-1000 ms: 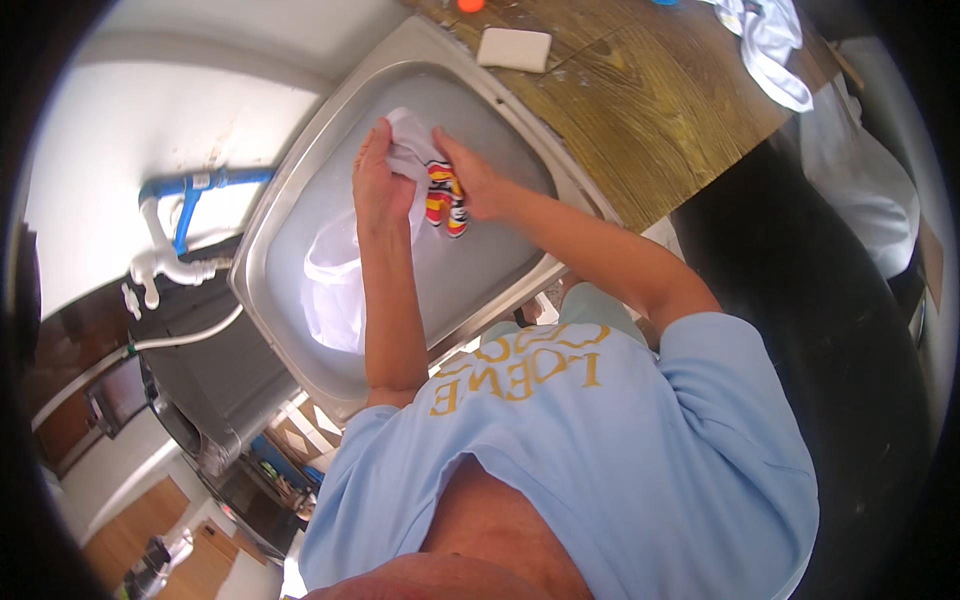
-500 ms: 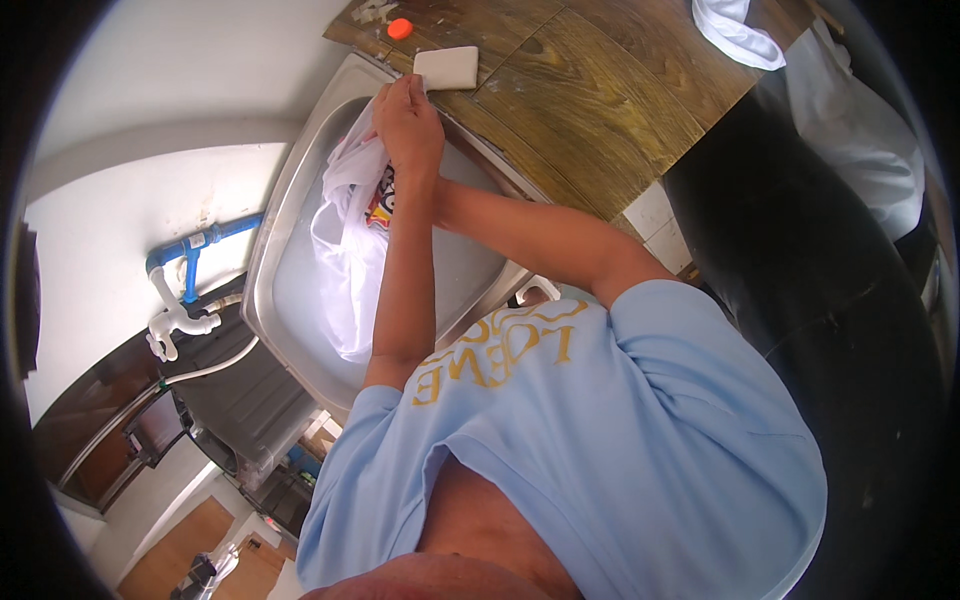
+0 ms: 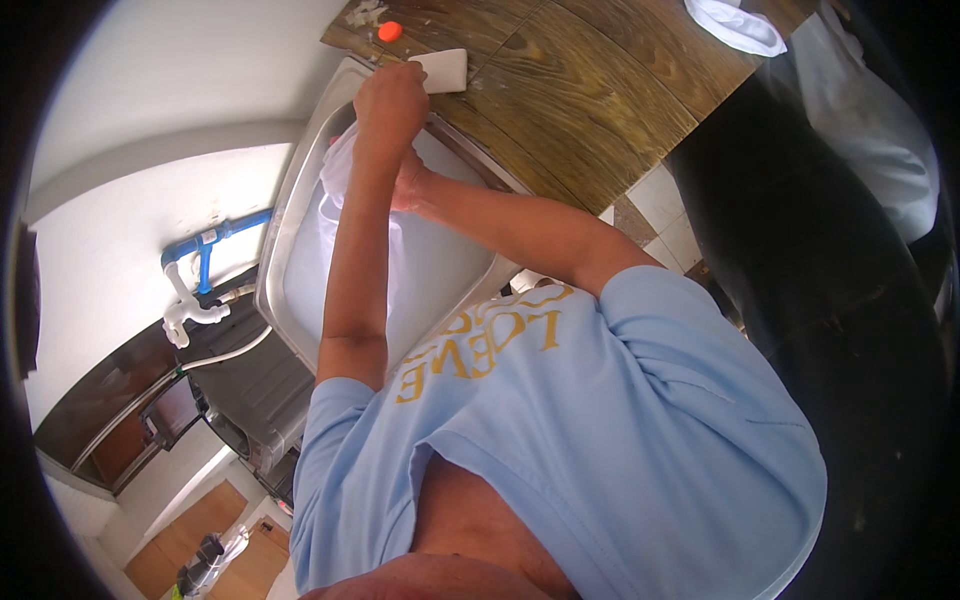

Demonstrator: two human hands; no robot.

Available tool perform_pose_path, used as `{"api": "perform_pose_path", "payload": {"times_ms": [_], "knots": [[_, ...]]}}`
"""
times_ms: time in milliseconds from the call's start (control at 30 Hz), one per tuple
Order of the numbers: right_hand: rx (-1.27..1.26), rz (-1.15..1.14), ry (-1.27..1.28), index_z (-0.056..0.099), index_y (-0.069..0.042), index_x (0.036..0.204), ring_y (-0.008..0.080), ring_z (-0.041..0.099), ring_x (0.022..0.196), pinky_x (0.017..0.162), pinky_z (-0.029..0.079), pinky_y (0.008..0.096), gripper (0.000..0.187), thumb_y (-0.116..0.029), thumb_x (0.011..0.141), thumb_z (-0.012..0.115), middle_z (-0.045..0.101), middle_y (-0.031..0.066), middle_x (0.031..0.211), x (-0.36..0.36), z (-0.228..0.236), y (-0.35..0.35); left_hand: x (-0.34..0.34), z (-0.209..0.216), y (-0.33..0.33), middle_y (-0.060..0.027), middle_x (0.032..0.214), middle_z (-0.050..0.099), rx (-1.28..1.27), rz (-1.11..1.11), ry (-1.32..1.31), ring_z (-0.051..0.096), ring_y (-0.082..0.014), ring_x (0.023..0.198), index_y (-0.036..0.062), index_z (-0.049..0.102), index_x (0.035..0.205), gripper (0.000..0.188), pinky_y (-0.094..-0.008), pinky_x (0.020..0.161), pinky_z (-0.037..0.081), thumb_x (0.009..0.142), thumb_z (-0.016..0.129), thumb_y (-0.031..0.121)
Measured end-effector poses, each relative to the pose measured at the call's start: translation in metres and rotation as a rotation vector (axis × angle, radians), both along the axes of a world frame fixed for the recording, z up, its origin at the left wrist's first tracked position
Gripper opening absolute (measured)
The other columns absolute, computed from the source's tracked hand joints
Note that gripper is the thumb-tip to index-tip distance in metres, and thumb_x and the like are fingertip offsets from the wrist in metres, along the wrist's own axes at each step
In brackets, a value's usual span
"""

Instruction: The person washes white fabric in a basin of soapy water by hand, scrubbing the material against itself, lifting and wringing it, and focusing on specific stained areas near a colorful logo.

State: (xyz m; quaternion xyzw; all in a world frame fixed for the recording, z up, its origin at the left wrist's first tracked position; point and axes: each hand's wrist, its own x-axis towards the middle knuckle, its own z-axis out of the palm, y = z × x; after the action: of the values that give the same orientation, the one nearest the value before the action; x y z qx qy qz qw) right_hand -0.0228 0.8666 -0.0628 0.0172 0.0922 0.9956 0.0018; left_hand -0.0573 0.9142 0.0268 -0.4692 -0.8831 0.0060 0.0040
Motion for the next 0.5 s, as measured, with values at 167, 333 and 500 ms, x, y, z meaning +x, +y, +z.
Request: {"api": "perform_pose_path", "payload": {"times_ms": [167,333,500], "knots": [[0.258,-0.051,-0.254,0.055,-0.005,0.114,0.0214,0.061,0.09,0.081,0.05,0.039,0.037,-0.032,0.089,0.046,0.062,0.0072,0.104,0.001,0.016,0.002,-0.037,0.032,-0.07,-0.0081,0.082,0.067,0.583,0.202,-0.846,0.063,-0.0149,0.075,0.0019,0.067,0.097,0.022,-0.0282,0.07,0.049,0.09,0.057,0.02],[1.111,-0.506,-0.34,0.058,-0.013,0.119,0.0214,0.051,0.112,0.102,0.032,0.0381,0.036,-0.03,0.092,0.04,0.058,0.008,0.119,-0.008,0.029,0.012,-0.042,0.045,-0.165,-0.0021,0.085,0.065,0.965,0.319,-1.344,0.06,-0.0088,0.076,0.001,0.064,0.099,0.021,-0.023,0.07,0.048,0.094,0.055,0.019],[1.853,-0.349,0.083,0.06,-0.013,0.118,0.021,0.048,0.115,0.102,0.028,0.0328,0.04,-0.034,0.095,0.036,0.061,0.0056,0.116,-0.009,0.051,0.013,-0.028,0.026,-0.211,-0.0017,0.089,0.064,1.142,0.305,-1.452,0.059,-0.0086,0.081,0.0029,0.064,0.101,0.021,-0.0238,0.073,0.048,0.094,0.055,0.021]]}}
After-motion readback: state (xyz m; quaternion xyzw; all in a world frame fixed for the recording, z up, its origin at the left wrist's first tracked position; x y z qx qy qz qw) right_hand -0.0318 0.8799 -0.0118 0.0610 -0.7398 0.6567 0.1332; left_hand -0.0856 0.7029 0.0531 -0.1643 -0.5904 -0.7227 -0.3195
